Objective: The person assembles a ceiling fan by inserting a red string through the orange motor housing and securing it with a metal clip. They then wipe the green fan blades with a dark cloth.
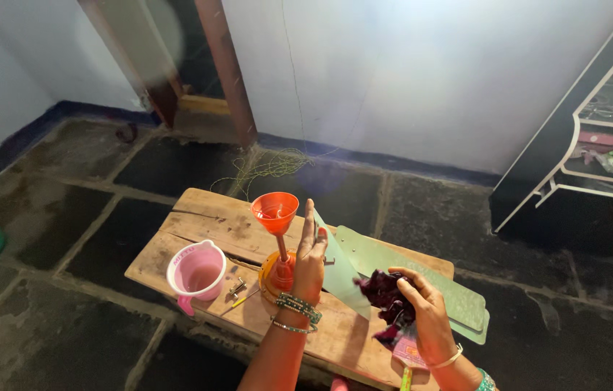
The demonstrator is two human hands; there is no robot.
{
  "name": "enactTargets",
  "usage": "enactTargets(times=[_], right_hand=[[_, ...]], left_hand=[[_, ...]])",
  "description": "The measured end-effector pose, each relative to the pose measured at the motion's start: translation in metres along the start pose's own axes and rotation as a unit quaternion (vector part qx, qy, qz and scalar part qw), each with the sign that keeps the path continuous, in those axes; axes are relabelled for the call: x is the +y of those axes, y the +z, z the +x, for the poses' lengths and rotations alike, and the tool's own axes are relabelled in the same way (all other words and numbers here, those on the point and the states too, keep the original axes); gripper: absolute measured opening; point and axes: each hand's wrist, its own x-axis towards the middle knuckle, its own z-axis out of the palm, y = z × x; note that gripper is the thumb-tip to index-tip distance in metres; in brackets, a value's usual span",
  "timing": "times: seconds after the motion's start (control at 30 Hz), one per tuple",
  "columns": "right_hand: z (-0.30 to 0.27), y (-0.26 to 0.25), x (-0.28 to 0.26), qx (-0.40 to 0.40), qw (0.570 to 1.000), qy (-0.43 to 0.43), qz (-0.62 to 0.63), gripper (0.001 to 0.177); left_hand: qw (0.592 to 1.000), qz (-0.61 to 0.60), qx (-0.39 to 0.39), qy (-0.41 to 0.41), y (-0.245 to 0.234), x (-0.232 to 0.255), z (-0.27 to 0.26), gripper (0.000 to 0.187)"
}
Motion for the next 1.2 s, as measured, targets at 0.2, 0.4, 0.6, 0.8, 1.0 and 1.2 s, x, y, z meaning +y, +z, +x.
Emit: enactTargets(times=[0.2, 0.4, 0.6, 0.8, 1.0, 1.2], right_hand=[[0.003, 0.022, -0.007, -0.016, 1.000, -0.001, 0.000, 0.029], [0.025, 0.076, -0.039, -0.007, 0.997, -0.065, -0.027, 0.035], [0.027, 0.147, 0.018, -0.048, 0.913, -0.344, -0.213, 0.046], [0.024, 0.129, 0.099, -0.005, 0.843, -0.355, -0.405, 0.049], [0.040, 0.112, 0.097, 0.064, 0.920, -0.103, -0.372, 0.043], [0.019, 0.155, 0.069, 0.006, 0.879, -0.352, -0.321, 0.044]], left_hand=[[1.000, -0.005, -0.027, 0.009, -0.012, -0.014, 0.001, 0.072], [0.998, 0.017, -0.066, -0.014, -0.022, -0.018, 0.000, 0.067], [0.990, -0.067, -0.104, -0.061, -0.027, -0.028, -0.005, 0.093], [0.985, -0.140, -0.014, -0.102, -0.055, -0.017, 0.004, 0.076], [0.971, -0.199, 0.017, -0.134, -0.083, -0.013, 0.009, 0.068], [0.943, -0.241, 0.030, -0.225, -0.062, -0.031, 0.016, 0.077]])
